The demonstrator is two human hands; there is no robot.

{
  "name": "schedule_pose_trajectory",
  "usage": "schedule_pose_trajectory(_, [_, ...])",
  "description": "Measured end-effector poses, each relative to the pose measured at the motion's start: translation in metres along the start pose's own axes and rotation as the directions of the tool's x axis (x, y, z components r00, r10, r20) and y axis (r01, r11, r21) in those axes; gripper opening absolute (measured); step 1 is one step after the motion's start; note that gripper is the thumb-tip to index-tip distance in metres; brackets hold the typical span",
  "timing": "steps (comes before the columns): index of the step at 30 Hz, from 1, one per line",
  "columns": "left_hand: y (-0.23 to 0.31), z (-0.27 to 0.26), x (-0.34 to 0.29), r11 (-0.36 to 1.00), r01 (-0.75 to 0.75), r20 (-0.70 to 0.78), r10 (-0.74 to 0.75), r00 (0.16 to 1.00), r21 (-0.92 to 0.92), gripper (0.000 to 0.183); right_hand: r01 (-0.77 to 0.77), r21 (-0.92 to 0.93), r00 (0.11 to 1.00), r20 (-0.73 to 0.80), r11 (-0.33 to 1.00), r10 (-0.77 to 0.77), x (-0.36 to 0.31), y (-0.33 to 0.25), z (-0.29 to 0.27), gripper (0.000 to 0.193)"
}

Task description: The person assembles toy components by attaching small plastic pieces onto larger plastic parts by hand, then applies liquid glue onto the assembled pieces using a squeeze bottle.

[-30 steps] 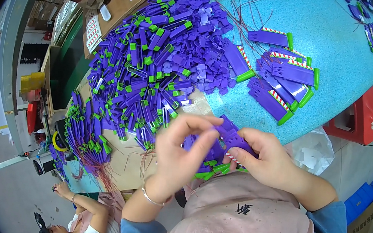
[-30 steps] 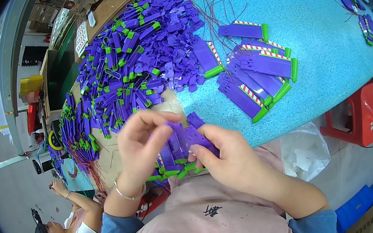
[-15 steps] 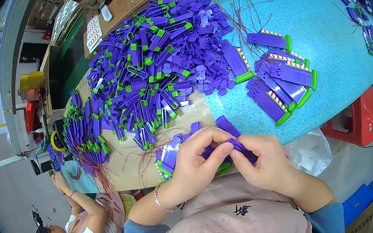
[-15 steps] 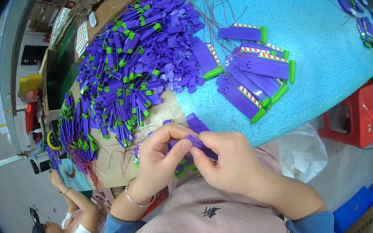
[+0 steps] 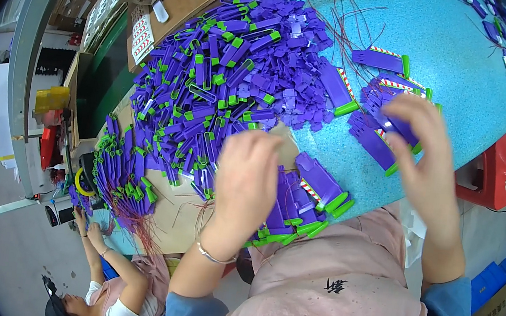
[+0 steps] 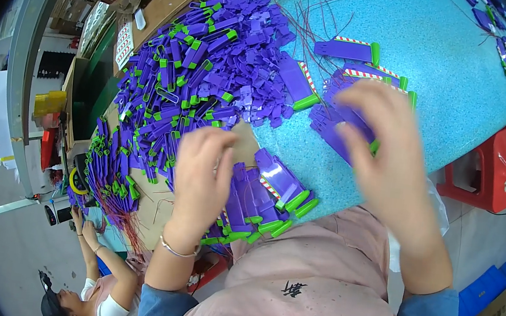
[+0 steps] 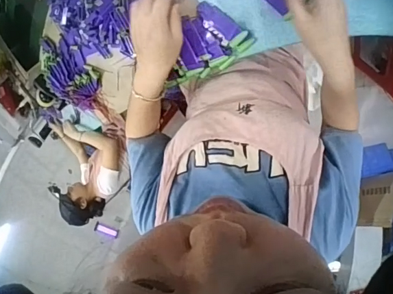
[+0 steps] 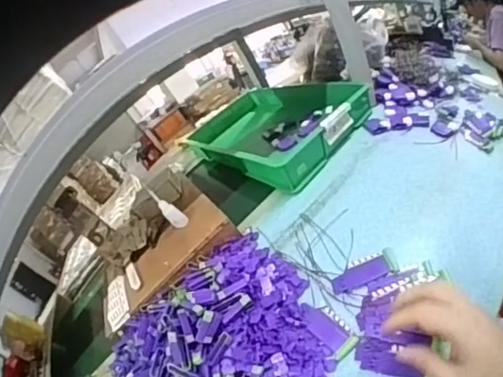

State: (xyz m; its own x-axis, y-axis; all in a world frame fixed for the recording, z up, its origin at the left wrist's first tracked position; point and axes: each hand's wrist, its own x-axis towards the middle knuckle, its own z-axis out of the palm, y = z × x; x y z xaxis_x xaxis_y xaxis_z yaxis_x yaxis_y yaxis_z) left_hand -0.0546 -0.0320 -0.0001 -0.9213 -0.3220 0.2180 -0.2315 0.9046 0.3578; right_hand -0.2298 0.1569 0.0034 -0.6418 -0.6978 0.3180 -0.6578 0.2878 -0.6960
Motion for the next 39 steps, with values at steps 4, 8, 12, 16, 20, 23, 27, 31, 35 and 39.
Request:
schedule_pose_trajectory(4, [-0.010, -0.012, 0.003, 0.960, 0.088, 0.023, -0.097, 0.995, 0.267, 0.037, -0.050, -0.374, 0.998, 0.016, 0.926, 0.061, 0.010, 0.027, -0.018, 0.041])
schedule_pose_trajectory(8, [-0.021, -0.004, 0.003, 0.946, 0.097, 0.036, -0.114, 0.993, 0.311, 0.039, -0.065, -0.433, 0.993, 0.062, 0.899, 0.102, 0.012, 0.030, -0.022, 0.045])
schedule_pose_trajectory(12, [-0.032, -0.004, 0.000, 0.968, 0.048, 0.000, -0.050, 0.999, 0.248, 0.033, -0.142, 0.075, 0.988, 0.064, 0.987, 0.137, 0.009, 0.023, -0.015, 0.031])
schedule_pose_trajectory(16, [-0.035, -0.004, 0.003, 0.981, -0.003, 0.026, -0.002, 1.000, 0.194, 0.033, -0.520, 0.764, 0.854, 0.462, 0.382, 0.239, -0.021, -0.012, 0.002, 0.030])
schedule_pose_trajectory(20, [-0.037, -0.008, 0.009, 0.989, -0.050, 0.051, 0.043, 0.998, 0.138, 0.032, -0.678, 0.710, 0.735, 0.648, 0.192, 0.199, -0.031, -0.025, 0.017, 0.024])
schedule_pose_trajectory(23, [-0.040, -0.011, 0.010, 0.995, -0.060, 0.074, 0.055, 0.996, 0.077, 0.032, -0.735, 0.652, 0.678, 0.711, 0.186, 0.185, -0.035, -0.027, 0.026, 0.020])
schedule_pose_trajectory(27, [-0.036, -0.009, 0.013, 0.979, -0.169, -0.050, 0.176, 0.983, 0.118, 0.028, -0.728, 0.659, 0.685, 0.710, 0.190, 0.163, -0.042, -0.023, 0.037, 0.020])
schedule_pose_trajectory(31, [0.000, 0.004, -0.008, 0.845, 0.145, -0.076, -0.213, 0.974, -0.515, 0.019, -0.730, 0.679, 0.682, 0.721, 0.071, 0.122, -0.041, -0.026, 0.040, 0.027])
schedule_pose_trajectory(35, [0.041, -0.006, -0.008, 0.319, 0.310, 0.156, -0.427, 0.890, -0.896, 0.022, -0.752, 0.655, 0.658, 0.746, 0.064, 0.102, -0.039, -0.031, 0.040, 0.029])
schedule_pose_trajectory(39, [0.043, 0.000, -0.018, 0.369, 0.354, 0.208, -0.382, 0.901, -0.859, 0.030, -0.753, 0.658, 0.656, 0.748, 0.015, 0.103, -0.038, -0.032, 0.041, 0.029])
